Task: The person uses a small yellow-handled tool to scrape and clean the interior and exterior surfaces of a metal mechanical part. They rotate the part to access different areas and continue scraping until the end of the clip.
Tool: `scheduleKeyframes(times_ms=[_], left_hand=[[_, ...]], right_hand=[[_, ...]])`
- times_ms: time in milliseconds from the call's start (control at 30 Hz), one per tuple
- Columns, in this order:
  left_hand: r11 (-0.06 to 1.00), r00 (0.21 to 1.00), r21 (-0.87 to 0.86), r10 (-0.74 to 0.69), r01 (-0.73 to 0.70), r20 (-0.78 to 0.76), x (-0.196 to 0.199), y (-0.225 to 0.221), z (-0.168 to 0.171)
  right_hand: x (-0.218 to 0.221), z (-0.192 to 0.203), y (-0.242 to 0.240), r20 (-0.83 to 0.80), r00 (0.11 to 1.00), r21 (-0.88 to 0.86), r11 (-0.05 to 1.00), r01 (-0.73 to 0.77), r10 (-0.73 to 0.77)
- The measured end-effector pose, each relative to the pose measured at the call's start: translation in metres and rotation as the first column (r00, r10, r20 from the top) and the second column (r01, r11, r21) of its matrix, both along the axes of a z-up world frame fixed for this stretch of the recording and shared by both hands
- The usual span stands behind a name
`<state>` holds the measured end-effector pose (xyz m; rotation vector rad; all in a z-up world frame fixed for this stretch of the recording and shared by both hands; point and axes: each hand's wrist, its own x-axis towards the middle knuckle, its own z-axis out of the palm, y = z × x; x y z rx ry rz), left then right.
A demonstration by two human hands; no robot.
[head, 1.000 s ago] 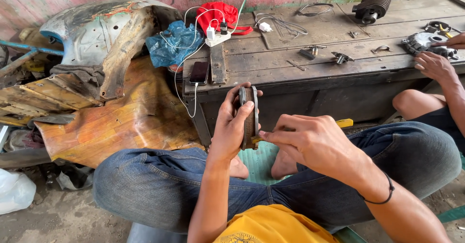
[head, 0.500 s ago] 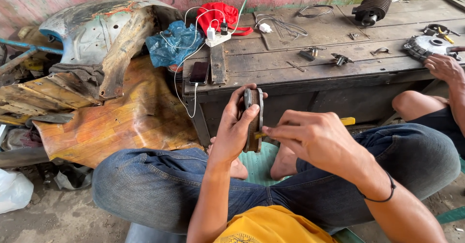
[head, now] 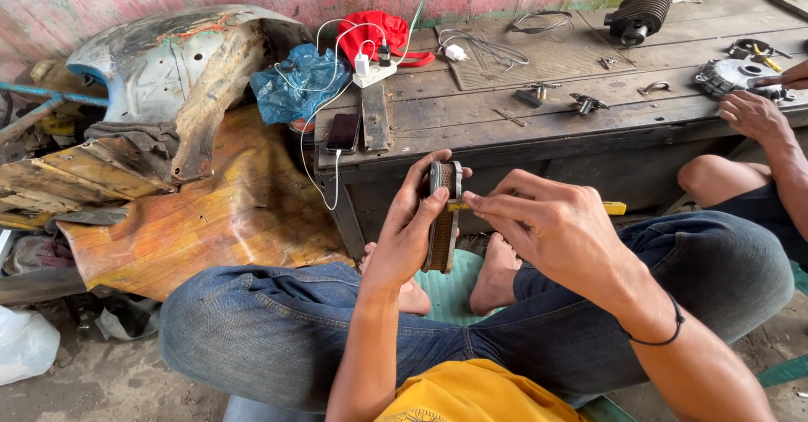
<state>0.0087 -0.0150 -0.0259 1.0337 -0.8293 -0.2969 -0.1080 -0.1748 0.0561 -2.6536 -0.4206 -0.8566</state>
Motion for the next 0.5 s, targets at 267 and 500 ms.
scheduleKeyframes(times_ms=[267,500], left_hand=[[0.996,0.989,-0.090,0.003,-0.016,-0.150,-0.004,-0.003,0.000],[0.970,0.948,-0.101,0.191,-0.223,-0.255,-0.002,-0.002,0.005]], right_hand=[[0.008,-0.003,-0.012,0.119,0.992,0.175,0.984,0.030,-0.051],[0.016,-0.013,-0.016,0.125,0.991,0.325,0.946,0.009,-0.053]])
